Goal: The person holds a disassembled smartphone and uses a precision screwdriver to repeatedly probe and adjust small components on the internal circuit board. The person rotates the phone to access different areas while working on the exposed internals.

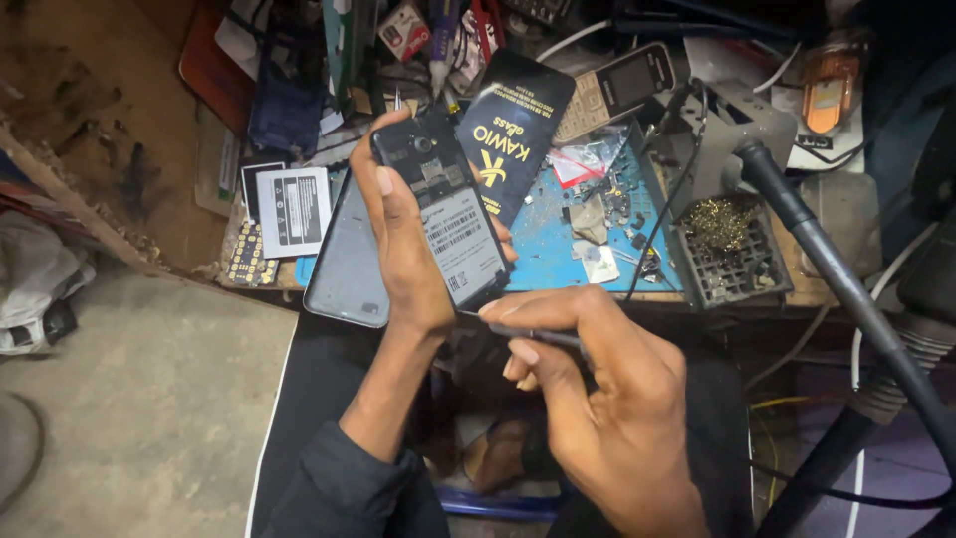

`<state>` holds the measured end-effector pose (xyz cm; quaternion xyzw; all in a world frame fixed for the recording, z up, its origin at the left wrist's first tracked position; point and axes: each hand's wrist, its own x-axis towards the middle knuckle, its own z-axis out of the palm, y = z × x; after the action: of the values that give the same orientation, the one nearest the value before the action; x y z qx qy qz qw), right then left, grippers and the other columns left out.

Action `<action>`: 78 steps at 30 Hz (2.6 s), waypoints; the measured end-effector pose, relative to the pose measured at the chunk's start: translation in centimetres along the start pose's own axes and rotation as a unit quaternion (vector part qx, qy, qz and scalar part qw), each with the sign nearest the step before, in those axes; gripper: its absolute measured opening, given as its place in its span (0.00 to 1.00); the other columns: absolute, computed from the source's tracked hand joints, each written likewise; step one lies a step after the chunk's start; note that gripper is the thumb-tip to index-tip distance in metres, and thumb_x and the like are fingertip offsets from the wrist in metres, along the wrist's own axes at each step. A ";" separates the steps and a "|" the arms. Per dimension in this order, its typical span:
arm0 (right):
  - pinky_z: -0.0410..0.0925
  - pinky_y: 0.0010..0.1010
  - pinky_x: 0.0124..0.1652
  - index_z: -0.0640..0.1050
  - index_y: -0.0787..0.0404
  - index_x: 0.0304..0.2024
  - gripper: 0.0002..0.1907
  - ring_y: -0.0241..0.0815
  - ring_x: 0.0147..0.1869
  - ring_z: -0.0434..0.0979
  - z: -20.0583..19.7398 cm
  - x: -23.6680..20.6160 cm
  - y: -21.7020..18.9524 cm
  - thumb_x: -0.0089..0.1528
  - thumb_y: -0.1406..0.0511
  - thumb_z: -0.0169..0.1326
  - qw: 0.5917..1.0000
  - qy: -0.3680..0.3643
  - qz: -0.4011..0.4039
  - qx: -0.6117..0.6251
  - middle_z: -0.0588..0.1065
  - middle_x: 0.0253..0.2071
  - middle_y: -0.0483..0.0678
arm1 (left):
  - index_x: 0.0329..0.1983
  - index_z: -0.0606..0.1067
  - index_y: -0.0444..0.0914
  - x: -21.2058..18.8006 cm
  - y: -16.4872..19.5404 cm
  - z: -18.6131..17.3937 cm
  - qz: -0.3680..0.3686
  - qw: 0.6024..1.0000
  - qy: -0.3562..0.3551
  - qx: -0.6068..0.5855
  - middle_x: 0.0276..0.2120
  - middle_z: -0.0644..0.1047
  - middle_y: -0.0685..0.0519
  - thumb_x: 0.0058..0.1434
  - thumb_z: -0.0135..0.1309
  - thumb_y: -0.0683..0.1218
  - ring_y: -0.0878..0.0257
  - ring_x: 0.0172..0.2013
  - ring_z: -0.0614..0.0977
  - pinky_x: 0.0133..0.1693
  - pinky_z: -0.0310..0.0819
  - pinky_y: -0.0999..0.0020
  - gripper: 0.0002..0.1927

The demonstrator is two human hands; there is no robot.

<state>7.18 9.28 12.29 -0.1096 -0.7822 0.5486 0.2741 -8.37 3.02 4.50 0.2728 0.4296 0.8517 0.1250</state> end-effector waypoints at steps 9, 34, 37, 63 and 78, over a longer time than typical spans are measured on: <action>0.70 0.26 0.34 0.75 0.68 0.37 0.13 0.35 0.34 0.79 0.9 0.9 0.0 0.59 0.68 0.67 0.984 0.093 -0.019 -0.149 0.80 0.35 0.50 | 0.72 0.53 0.44 0.1 0.3 0.1 -0.003 1.000 -0.001 -0.010 0.42 0.73 0.44 0.76 0.33 0.67 0.55 0.29 0.82 0.30 0.83 0.61 0.31; 0.76 0.24 0.40 0.70 0.69 0.48 0.08 0.36 0.38 0.81 0.0 -0.5 2.5 0.68 0.70 0.53 0.982 0.071 0.075 0.155 0.80 0.45 0.56 | 0.73 0.53 0.44 0.0 0.2 -0.3 -0.004 1.000 -0.003 -0.026 0.44 0.74 0.42 0.78 0.32 0.65 0.53 0.32 0.83 0.32 0.85 0.59 0.29; 0.76 0.24 0.39 0.70 0.69 0.47 0.08 0.37 0.38 0.82 -0.1 -0.4 2.8 0.68 0.70 0.53 0.982 0.073 0.077 0.157 0.80 0.45 0.57 | 0.73 0.53 0.44 0.0 0.2 -0.3 -0.003 1.000 -0.005 -0.030 0.41 0.73 0.42 0.78 0.31 0.65 0.54 0.30 0.84 0.33 0.85 0.59 0.29; 0.77 0.23 0.43 0.69 0.67 0.43 0.07 0.35 0.41 0.82 0.0 -0.6 2.1 0.66 0.75 0.55 0.989 0.049 0.072 0.121 0.80 0.47 0.59 | 0.73 0.52 0.45 0.1 0.1 -0.1 -0.007 1.000 0.005 -0.010 0.42 0.73 0.43 0.77 0.31 0.66 0.55 0.29 0.83 0.30 0.84 0.60 0.30; 0.71 0.27 0.37 0.76 0.66 0.37 0.12 0.41 0.37 0.80 0.6 0.5 0.5 0.57 0.69 0.67 0.986 0.070 0.003 -0.149 0.79 0.34 0.51 | 0.72 0.53 0.44 -0.1 0.2 0.3 0.013 0.999 -0.020 0.023 0.39 0.73 0.43 0.77 0.34 0.68 0.57 0.26 0.82 0.28 0.83 0.65 0.32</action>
<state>6.33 9.24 11.83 -0.1900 -0.8335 0.4182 0.3071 -8.12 3.10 4.75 0.2979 0.4426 0.8379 0.1157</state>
